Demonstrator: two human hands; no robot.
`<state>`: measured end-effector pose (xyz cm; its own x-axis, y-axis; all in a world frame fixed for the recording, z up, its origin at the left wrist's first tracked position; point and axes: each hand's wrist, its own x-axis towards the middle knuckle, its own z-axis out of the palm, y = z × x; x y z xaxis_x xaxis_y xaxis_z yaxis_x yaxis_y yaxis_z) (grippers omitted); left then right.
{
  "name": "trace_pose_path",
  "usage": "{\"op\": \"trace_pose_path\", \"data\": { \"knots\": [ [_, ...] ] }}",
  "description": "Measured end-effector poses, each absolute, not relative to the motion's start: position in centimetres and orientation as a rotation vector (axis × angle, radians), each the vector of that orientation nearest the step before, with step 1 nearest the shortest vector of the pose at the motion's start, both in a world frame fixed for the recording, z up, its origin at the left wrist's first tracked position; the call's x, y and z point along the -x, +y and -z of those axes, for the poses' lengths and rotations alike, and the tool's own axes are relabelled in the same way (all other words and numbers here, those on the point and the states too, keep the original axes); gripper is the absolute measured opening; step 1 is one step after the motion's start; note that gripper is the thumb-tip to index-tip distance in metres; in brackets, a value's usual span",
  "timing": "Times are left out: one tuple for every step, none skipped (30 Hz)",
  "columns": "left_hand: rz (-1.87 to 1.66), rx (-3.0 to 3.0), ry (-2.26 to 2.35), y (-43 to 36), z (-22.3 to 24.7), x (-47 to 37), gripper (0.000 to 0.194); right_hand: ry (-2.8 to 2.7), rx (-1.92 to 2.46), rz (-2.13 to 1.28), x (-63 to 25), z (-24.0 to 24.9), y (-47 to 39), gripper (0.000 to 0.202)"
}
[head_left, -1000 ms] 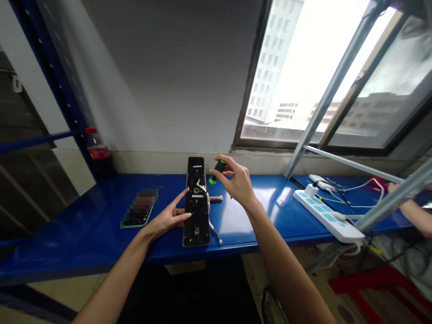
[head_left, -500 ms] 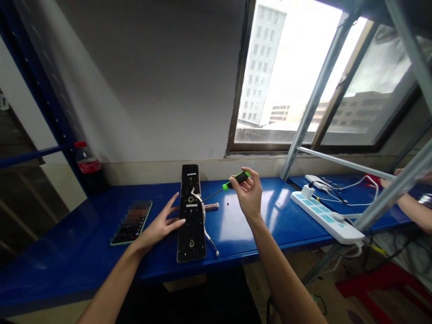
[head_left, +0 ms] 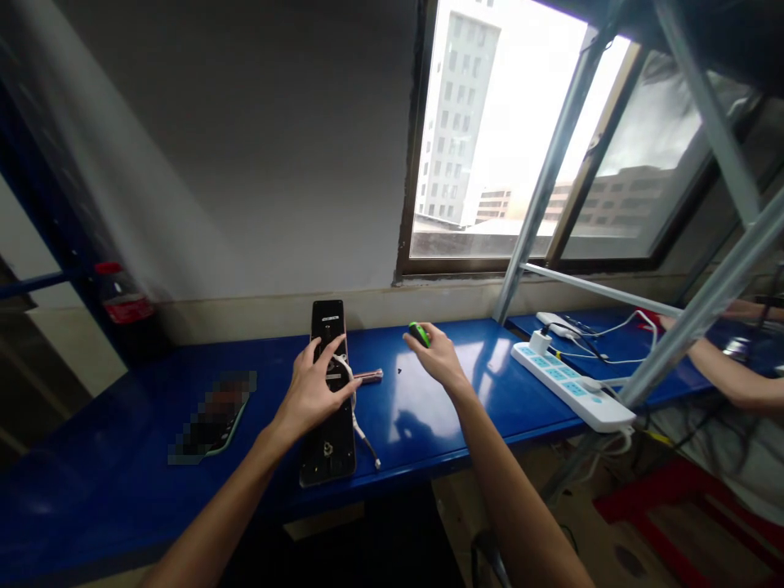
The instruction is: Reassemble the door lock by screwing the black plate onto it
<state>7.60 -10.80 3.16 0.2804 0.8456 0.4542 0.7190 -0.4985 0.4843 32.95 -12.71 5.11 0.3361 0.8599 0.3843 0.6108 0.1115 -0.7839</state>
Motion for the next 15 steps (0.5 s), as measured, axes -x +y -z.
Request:
{"op": "trace_pose_path", "data": {
  "knots": [
    [-0.985, -2.35, 1.52, -11.0, -2.9, -7.8, 0.087, -1.438, 1.652, -0.369, -32.4, -4.7, -12.2, 0.028],
    [-0.94, -2.336, 1.569, -11.2, -2.7, -8.0, 0.095, -1.507, 1.705, -0.427, -31.8, -4.3, -11.7, 0.029],
    [-0.894, -2.311, 1.601, -11.4, -2.5, -8.2, 0.102, -1.579, 1.749, -0.48, -31.1, -3.9, -11.2, 0.032],
    [-0.852, -2.275, 1.62, -11.5, -2.4, -8.3, 0.108, -1.638, 1.782, -0.522, -30.4, -3.4, -10.7, 0.035],
    [-0.822, -2.229, 1.629, -11.6, -2.3, -8.4, 0.112, -1.689, 1.81, -0.553, -29.7, -3.0, -10.2, 0.036],
    [-0.816, -2.177, 1.629, -11.6, -2.1, -8.4, 0.116, -1.73, 1.837, -0.578, -29.1, -2.7, -9.9, 0.037],
    [-0.834, -2.127, 1.622, -11.5, -2.0, -8.4, 0.118, -1.76, 1.864, -0.594, -28.6, -2.4, -9.6, 0.037],
    [-0.879, -2.087, 1.608, -11.4, -1.8, -8.3, 0.12, -1.783, 1.888, -0.604, -28.1, -2.3, -9.3, 0.037],
    [-0.943, -2.059, 1.59, -11.3, -1.5, -8.2, 0.122, -1.799, 1.909, -0.611, -27.9, -2.2, -9.2, 0.037],
    [-1.01, -2.042, 1.566, -11.1, -1.3, -8.1, 0.123, -1.811, 1.927, -0.616, -27.7, -2.2, -9.1, 0.037],
    [-1.077, -2.033, 1.538, -10.9, -1.1, -7.9, 0.125, -1.82, 1.942, -0.62, -27.6, -2.2, -9.0, 0.037],
    [-1.134, -2.029, 1.506, -10.7, -0.9, -7.7, 0.125, -1.828, 1.953, -0.625, -27.5, -2.2, -9.0, 0.037],
    [-1.184, -2.026, 1.471, -10.5, -0.7, -7.5, 0.124, -1.835, 1.961, -0.628, -27.5, -2.2, -9.0, 0.036],
    [-1.226, -2.019, 1.439, -10.3, -0.5, -7.2, 0.123, -1.843, 1.964, -0.629, -27.5, -2.3, -9.0, 0.036],
    [-1.26, -2.006, 1.407, -10.2, -0.3, -6.8, 0.121, -1.853, 1.963, -0.626, -27.5, -2.3, -9.1, 0.036]
  ]
}}
